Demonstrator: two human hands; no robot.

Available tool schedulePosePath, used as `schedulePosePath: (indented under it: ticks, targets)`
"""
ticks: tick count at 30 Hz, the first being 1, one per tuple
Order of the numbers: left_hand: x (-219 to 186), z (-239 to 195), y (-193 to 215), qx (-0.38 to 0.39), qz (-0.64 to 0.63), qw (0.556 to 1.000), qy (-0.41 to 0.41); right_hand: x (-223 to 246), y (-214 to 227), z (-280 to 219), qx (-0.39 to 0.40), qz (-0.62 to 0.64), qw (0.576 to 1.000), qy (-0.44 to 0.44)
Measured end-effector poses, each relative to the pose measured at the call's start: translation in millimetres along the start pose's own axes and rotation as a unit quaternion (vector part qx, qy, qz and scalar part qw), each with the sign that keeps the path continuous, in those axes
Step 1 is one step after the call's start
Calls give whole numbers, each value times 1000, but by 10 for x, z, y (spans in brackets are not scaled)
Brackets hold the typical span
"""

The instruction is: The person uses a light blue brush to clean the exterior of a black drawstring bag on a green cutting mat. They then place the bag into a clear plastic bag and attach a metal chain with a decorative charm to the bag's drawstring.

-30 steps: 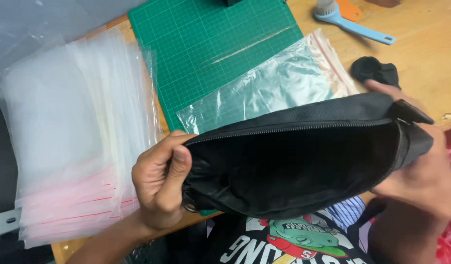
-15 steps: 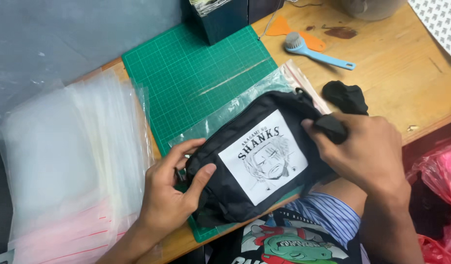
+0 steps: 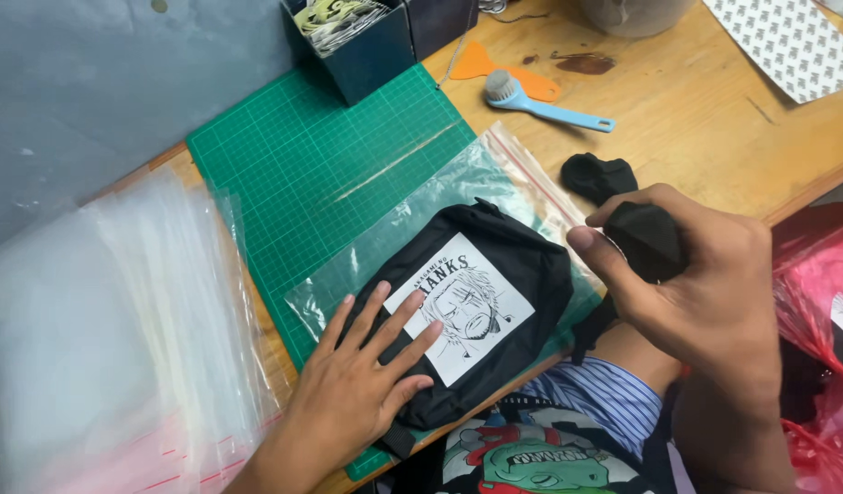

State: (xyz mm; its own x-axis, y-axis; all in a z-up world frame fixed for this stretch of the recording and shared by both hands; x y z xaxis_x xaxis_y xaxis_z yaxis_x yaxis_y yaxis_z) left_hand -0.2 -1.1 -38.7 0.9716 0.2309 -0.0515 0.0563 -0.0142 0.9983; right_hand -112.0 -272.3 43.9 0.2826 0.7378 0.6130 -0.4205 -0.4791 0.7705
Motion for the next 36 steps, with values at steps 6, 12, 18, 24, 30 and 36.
schedulePosePath:
  ticks: [6, 12, 18, 24, 30, 36]
  targets:
    - [-35, -39, -78, 7, 61, 998, 22, 201, 239, -128, -64, 171, 981, 69]
    - [-198, 83, 472, -50, 46, 998, 18, 213, 195, 12, -111, 246, 951, 152]
    - [-294, 744, 1068, -55, -357, 932, -5, 446, -16, 195, -73, 356, 900, 239]
    - [-46, 1269, 1112, -100, -419, 902, -35, -6, 20, 377, -92, 285, 930, 213]
    - [195, 1290, 1181, -165, -451, 877, 24, -556, 51, 537, -92, 232, 958, 139]
    - [451, 1304, 1036, -244, -481, 841, 42, -756, -38, 584, -40, 241, 964, 104]
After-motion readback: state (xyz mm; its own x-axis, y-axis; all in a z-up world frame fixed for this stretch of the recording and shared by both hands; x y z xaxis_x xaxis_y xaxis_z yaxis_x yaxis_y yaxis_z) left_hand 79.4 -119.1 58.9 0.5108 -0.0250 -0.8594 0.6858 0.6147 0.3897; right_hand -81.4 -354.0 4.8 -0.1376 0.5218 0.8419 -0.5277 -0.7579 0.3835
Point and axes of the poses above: each hand's wrist, its own z-axis towards the middle knuckle, its own y-axis out of the back of the hand, x = y × z, the point moved 3 cm from there along z, towards the middle knuckle, and after that the axes turned 11 degrees about x, right-handed, at the moved point
